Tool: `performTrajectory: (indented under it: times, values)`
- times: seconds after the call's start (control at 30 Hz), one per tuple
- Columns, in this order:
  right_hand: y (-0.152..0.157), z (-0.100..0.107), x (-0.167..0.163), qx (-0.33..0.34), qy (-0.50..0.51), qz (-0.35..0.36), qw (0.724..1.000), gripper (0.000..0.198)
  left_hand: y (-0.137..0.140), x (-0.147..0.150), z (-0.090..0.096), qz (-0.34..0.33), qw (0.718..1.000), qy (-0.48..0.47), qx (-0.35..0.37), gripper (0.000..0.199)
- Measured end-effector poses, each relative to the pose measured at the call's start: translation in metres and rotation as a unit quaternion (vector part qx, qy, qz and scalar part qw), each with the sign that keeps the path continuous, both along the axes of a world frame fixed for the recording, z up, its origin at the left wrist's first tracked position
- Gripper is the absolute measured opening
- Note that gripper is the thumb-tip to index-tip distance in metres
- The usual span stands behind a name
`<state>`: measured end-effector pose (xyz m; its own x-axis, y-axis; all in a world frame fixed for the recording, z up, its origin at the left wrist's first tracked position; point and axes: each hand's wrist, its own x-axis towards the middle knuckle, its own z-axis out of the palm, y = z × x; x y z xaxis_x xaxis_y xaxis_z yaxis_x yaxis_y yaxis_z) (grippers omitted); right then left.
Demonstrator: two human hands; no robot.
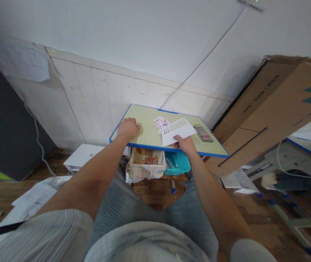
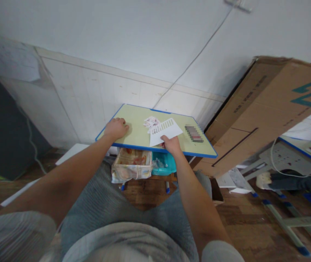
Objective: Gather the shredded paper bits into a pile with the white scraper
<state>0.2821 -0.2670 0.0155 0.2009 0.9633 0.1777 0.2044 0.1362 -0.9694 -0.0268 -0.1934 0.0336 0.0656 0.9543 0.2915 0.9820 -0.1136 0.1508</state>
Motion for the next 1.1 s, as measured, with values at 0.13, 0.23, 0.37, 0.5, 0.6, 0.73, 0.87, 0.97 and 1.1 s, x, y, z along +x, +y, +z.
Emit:
performTrajectory:
  times: [0.13,0.23,0.37,0.5,0.6,0.73,0.87,0.97,1.1]
  values:
    - [-0.002,-0.002,0.001,0.009,0.026,-0.007,1.0,0.012,0.001,0.0,-0.001,0.002,1.0,-0.007,0.003,0.052]
    - [-0.003,-0.004,0.004,0.016,0.04,-0.018,0.999,0.012,0.002,0.0,-0.002,0.004,1.0,-0.012,0.001,0.051]
    - [-0.004,-0.006,0.004,0.016,0.04,-0.009,0.999,0.015,0.003,0.0,-0.002,0.001,1.0,-0.009,0.002,0.052]
    - [-0.006,-0.007,0.002,0.01,0.033,0.015,0.999,0.022,0.004,0.0,-0.003,0.002,1.0,-0.011,0.002,0.052]
    - [-0.008,-0.006,0.001,0.009,0.033,0.032,0.999,0.021,0.005,0.0,-0.004,0.003,1.0,-0.011,0.003,0.052]
    - [-0.011,-0.005,0.003,0.01,0.041,0.034,0.999,0.017,0.005,0.0,-0.003,0.002,1.0,-0.006,0.002,0.052]
    - [-0.008,-0.006,0.005,0.018,0.063,-0.002,0.998,0.018,0.003,0.0,-0.002,0.002,1.0,-0.002,0.002,0.051]
    - [0.0,-0.006,0.005,0.029,0.079,-0.046,0.995,0.018,0.0,0.0,-0.001,0.004,1.0,0.001,0.001,0.051]
    - [0.017,-0.005,-0.002,0.03,0.077,-0.082,0.993,0.017,-0.003,0.001,0.003,0.01,1.0,-0.005,-0.008,0.05]
